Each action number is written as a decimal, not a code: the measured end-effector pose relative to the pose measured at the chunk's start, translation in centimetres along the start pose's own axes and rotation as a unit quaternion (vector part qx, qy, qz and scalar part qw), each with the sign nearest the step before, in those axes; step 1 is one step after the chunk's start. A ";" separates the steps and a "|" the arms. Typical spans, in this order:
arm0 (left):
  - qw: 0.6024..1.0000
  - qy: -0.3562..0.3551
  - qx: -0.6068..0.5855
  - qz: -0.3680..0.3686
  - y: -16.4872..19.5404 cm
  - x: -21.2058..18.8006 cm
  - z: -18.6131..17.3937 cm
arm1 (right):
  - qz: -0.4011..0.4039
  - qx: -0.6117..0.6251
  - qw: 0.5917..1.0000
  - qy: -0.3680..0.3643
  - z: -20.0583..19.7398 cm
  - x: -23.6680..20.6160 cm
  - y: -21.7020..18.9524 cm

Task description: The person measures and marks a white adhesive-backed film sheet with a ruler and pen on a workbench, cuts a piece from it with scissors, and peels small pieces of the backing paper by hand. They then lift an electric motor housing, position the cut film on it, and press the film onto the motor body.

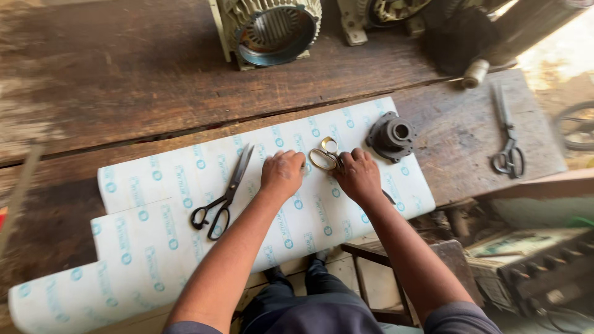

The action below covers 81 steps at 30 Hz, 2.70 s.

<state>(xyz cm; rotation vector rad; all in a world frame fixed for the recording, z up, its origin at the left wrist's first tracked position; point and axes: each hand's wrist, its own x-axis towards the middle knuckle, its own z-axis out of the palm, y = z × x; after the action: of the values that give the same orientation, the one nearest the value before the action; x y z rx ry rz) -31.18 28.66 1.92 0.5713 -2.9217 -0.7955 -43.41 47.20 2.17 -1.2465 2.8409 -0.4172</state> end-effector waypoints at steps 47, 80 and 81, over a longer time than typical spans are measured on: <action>0.904 -0.018 -0.426 -0.042 -4.0 -6.3 -1.3 | 0.056 0.413 0.907 -0.054 2.3 -3.4 -9.4; 0.991 0.021 -0.131 0.006 1.2 -4.4 0.4 | 0.052 0.221 0.948 -0.221 -1.7 -2.0 0.6; 0.991 -0.001 -0.130 0.000 1.1 -4.3 0.2 | 0.033 0.174 0.964 -0.199 -1.5 -2.0 0.4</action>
<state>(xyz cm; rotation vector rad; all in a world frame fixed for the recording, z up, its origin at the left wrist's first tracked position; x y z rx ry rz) -27.57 31.16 2.49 0.5445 -2.7542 -1.1529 -42.46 49.25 3.35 -1.0268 2.3409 -0.5597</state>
